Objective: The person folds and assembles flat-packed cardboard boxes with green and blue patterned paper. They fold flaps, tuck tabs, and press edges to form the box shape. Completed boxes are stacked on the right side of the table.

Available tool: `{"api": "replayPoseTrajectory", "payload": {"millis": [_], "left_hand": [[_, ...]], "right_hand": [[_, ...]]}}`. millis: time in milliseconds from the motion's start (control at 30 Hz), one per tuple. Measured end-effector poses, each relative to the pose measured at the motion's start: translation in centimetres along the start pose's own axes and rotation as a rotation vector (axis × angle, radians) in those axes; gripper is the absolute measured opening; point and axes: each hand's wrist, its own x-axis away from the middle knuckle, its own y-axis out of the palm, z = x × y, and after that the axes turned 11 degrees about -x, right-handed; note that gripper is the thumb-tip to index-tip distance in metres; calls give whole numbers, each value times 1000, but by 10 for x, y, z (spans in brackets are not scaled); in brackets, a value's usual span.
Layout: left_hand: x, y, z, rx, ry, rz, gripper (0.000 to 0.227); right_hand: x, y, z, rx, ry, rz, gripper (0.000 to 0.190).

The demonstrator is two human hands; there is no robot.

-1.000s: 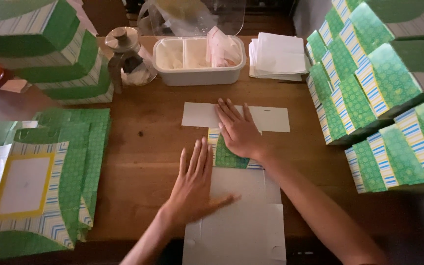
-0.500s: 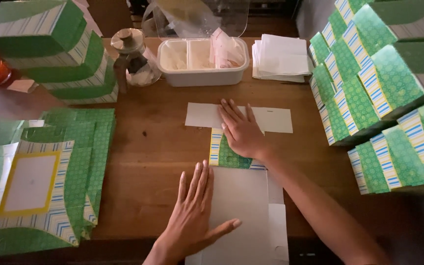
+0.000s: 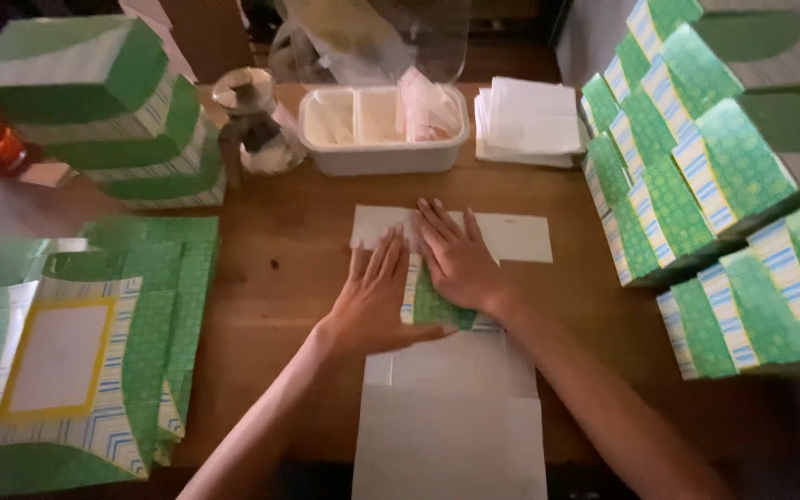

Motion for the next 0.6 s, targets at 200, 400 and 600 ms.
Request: {"api": "replayPoseTrajectory", "payload": {"millis": [200, 400, 600], "left_hand": [[-12, 21, -10, 10, 18, 32, 136], [4, -19, -16, 253, 126, -64, 124], [-4, -9, -36, 356, 207, 20, 84]], "right_hand": [[-1, -5, -5, -81, -1, 53, 53], [-3, 4, 16, -218, -72, 260, 40], [3, -4, 1, 53, -117, 432, 25]]}}
